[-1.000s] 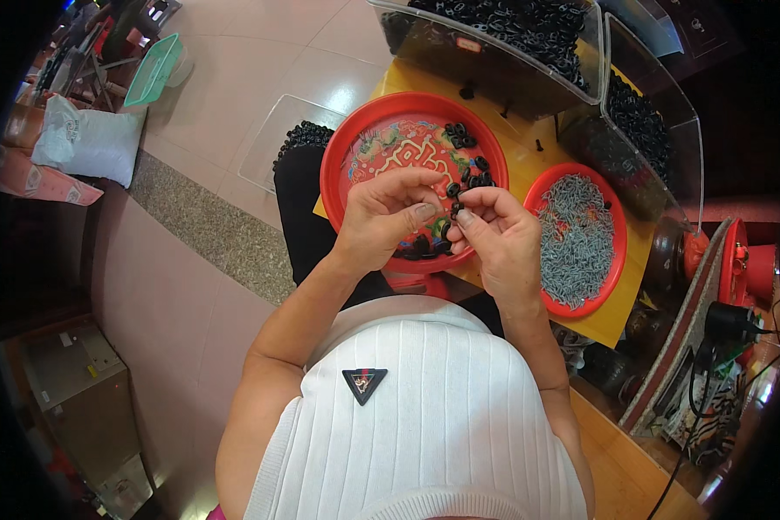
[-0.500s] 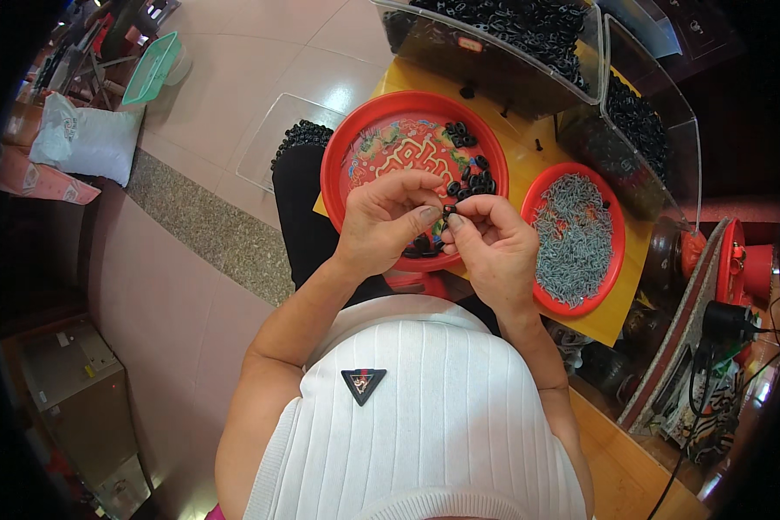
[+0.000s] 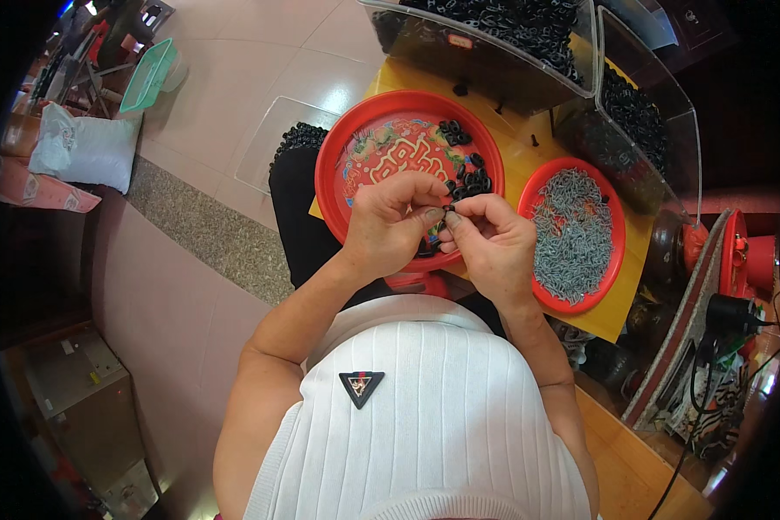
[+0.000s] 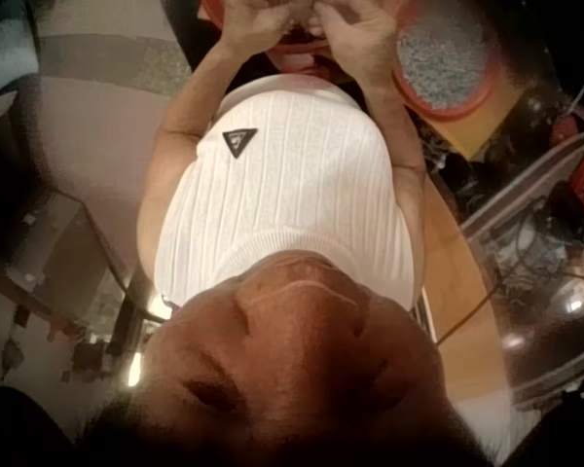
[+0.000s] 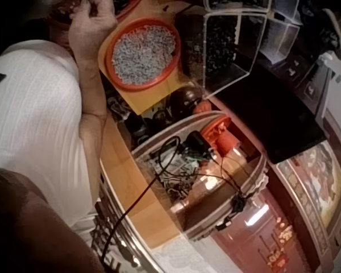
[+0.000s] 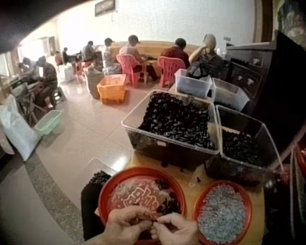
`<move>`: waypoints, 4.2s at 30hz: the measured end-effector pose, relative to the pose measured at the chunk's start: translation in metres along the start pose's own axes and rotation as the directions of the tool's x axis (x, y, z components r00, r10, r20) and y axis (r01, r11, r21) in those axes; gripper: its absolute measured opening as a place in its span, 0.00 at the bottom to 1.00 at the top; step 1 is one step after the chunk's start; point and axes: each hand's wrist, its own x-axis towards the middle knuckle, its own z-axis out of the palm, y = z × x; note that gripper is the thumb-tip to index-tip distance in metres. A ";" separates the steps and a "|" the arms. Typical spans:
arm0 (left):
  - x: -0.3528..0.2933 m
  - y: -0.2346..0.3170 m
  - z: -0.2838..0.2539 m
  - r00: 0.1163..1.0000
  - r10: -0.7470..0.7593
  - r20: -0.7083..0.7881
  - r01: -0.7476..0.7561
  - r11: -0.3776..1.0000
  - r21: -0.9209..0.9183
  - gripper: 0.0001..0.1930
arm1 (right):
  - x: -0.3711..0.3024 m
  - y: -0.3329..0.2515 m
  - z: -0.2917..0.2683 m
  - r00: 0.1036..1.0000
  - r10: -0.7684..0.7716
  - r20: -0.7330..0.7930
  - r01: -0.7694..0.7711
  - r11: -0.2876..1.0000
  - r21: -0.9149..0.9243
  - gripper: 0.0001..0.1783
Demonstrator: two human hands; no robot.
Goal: The person repeatedly takes plastic stopper pieces and small springs from trays and assembles them together by hand.
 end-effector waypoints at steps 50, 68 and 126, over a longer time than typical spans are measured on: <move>0.031 -0.007 -0.032 0.918 -0.363 0.158 0.383 0.709 -0.592 0.14 | 0.025 0.016 -0.017 0.967 0.243 0.074 -0.249 0.852 0.461 0.07; 0.006 -0.015 -0.012 1.000 0.006 0.019 -0.003 0.988 -0.154 0.07 | 0.021 0.004 -0.002 0.958 0.198 0.209 -0.284 0.770 0.572 0.07; -0.003 -0.013 -0.022 0.981 -0.160 0.111 0.190 0.912 -0.362 0.14 | 0.013 -0.002 0.002 0.960 0.275 0.052 -0.275 0.961 0.004 0.05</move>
